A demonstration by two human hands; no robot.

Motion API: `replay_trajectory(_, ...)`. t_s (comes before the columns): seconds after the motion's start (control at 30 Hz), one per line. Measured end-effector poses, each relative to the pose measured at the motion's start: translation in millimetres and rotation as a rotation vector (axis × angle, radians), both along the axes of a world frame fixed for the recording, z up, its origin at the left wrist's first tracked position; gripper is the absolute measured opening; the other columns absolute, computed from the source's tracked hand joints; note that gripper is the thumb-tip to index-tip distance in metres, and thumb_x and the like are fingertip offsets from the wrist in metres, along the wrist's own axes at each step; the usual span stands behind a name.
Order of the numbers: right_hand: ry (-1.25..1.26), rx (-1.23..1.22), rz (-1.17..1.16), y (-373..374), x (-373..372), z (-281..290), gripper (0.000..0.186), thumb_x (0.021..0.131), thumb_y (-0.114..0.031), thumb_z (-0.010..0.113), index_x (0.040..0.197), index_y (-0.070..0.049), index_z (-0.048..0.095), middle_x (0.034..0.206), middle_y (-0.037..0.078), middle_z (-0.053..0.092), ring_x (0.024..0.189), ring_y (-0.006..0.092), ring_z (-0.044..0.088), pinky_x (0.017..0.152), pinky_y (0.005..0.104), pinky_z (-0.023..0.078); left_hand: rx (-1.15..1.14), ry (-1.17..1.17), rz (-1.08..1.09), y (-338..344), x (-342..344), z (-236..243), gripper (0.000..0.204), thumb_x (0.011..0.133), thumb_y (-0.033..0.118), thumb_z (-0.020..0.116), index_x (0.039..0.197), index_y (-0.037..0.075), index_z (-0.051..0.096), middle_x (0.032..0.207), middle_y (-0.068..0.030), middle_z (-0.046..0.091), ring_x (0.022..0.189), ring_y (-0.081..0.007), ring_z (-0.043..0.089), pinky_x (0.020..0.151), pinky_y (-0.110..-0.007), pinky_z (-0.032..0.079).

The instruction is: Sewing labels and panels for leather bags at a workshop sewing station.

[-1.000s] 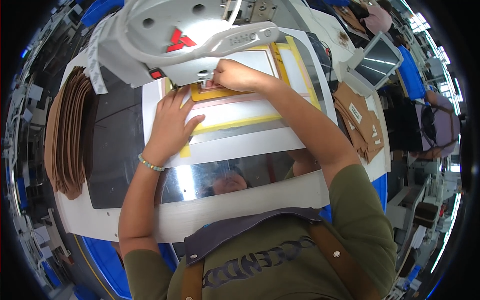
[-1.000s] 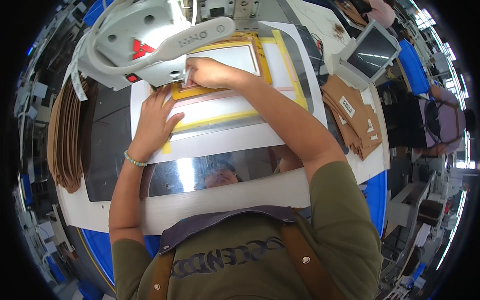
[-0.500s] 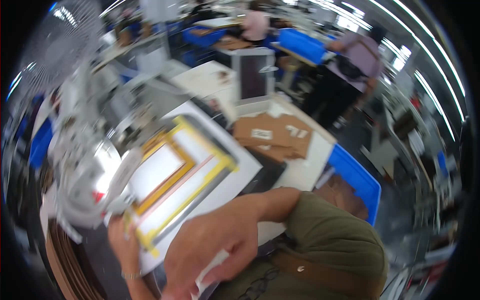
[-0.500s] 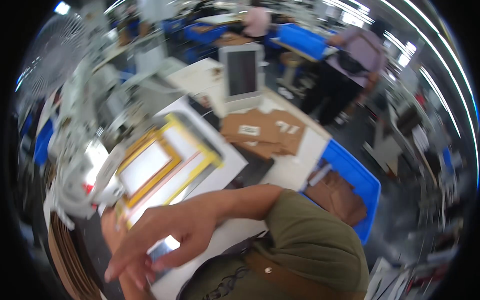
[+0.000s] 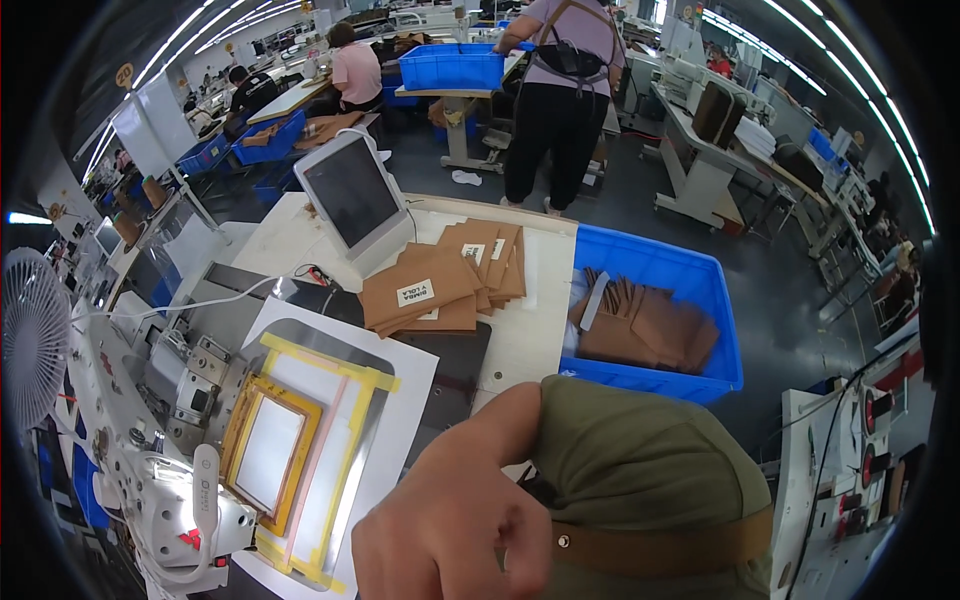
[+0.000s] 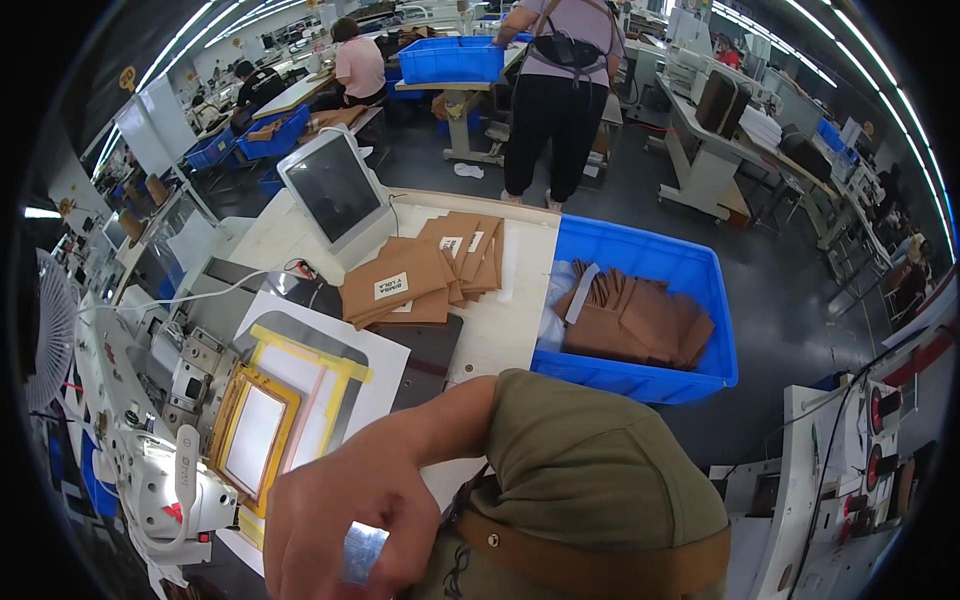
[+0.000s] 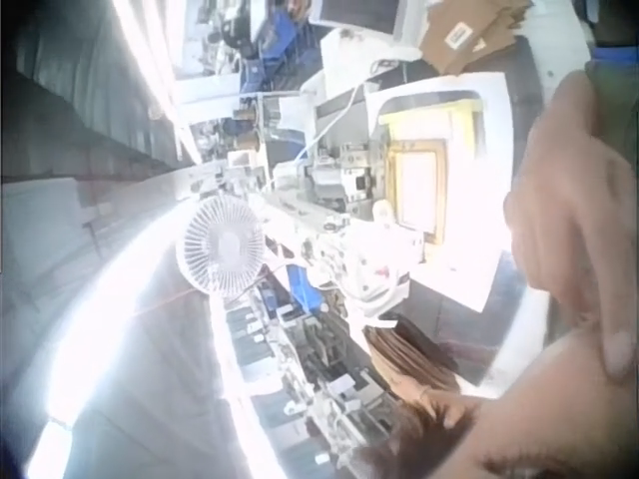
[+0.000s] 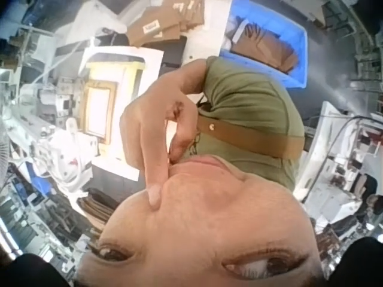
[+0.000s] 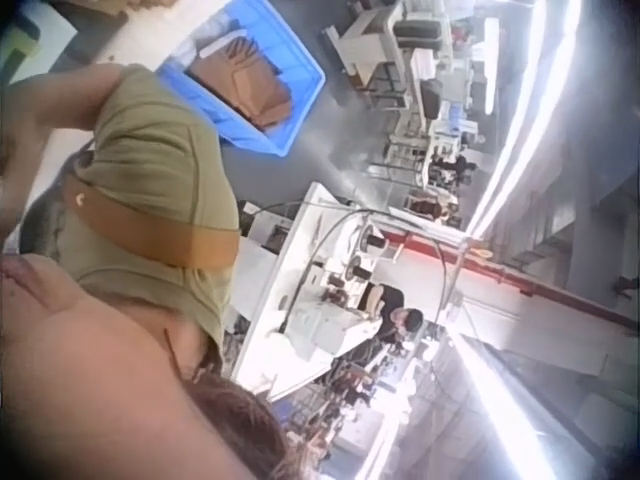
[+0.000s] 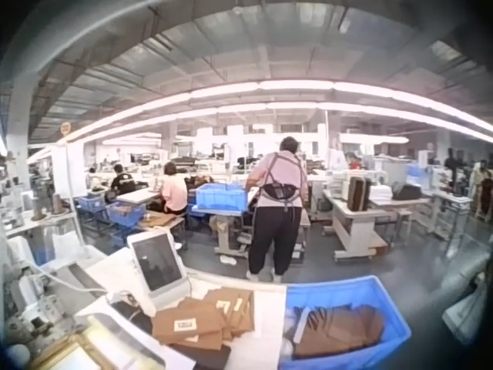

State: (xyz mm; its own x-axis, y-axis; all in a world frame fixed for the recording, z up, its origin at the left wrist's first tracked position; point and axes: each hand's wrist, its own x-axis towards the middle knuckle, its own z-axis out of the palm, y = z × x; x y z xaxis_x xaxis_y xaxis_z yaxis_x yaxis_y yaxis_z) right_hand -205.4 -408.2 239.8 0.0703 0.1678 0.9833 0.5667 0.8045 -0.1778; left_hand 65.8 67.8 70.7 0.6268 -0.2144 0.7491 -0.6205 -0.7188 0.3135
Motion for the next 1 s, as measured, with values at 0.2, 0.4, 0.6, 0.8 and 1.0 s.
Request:
replay_trajectory(0.2, -0.172, 0.172, -0.017, -22, 20, -2, 0.038, 0.103, -0.009, 0.060, 0.132, 0.013, 0.072, 0.078, 0.014, 0.072, 0.056, 0.0205, 0.061, 0.050, 0.0348, 0.043, 0.070, 0.032, -0.071, -15, 12, 6, 0.029, 0.102, 0.024, 0.072, 0.113, -0.003, 0.075, 0.107, -0.0213, 0.073, 0.103, -0.0349, 0.074, 0.084, -0.044, 0.060)
replay_trajectory(0.4, 0.073, 0.150, -0.010, -33, -4, 23, 0.039, 0.102, -0.010, 0.061, 0.131, 0.016, 0.071, 0.076, 0.014, 0.071, 0.053, 0.0209, 0.059, 0.048, 0.0350, 0.042, 0.041, 0.036, -0.036, -18, -2, -11, 0.029, 0.102, 0.024, 0.072, 0.113, -0.003, 0.075, 0.107, -0.0212, 0.073, 0.102, -0.0350, 0.074, 0.084, -0.044, 0.060)
replay_trajectory(0.6, -0.084, 0.051, 0.034, -22, 13, 4, 0.044, 0.107, -0.020, 0.062, 0.131, 0.017, 0.069, 0.080, 0.016, 0.072, 0.056, 0.0196, 0.063, 0.050, 0.0312, 0.046, 0.006, 0.008, 0.023, -5, -21, -14, 0.028, 0.102, 0.023, 0.073, 0.113, -0.002, 0.075, 0.107, -0.0211, 0.073, 0.101, -0.0352, 0.074, 0.084, -0.044, 0.060)
replay_trajectory(0.8, 0.349, -0.454, -0.125, -3, 39, -60, 0.027, 0.091, -0.013, 0.073, 0.116, -0.004, 0.081, 0.083, 0.002, 0.077, 0.073, 0.0121, 0.070, 0.069, 0.0290, 0.052, 0.014, -0.008, 0.045, 4, -27, -8, 0.028, 0.102, 0.023, 0.073, 0.113, -0.002, 0.075, 0.106, -0.0210, 0.074, 0.101, -0.0353, 0.074, 0.083, -0.044, 0.060)
replay_trajectory(1.0, 0.218, -0.836, -0.111, 52, 55, -204, 0.030, 0.110, -0.017, 0.059, 0.129, -0.001, 0.077, 0.093, 0.014, 0.077, 0.073, 0.0249, 0.071, 0.063, 0.0370, 0.054, 0.025, -0.012, 0.025, -7, -24, -5, 0.027, 0.102, 0.023, 0.073, 0.114, -0.002, 0.075, 0.106, -0.0209, 0.074, 0.100, -0.0354, 0.074, 0.083, -0.044, 0.060)
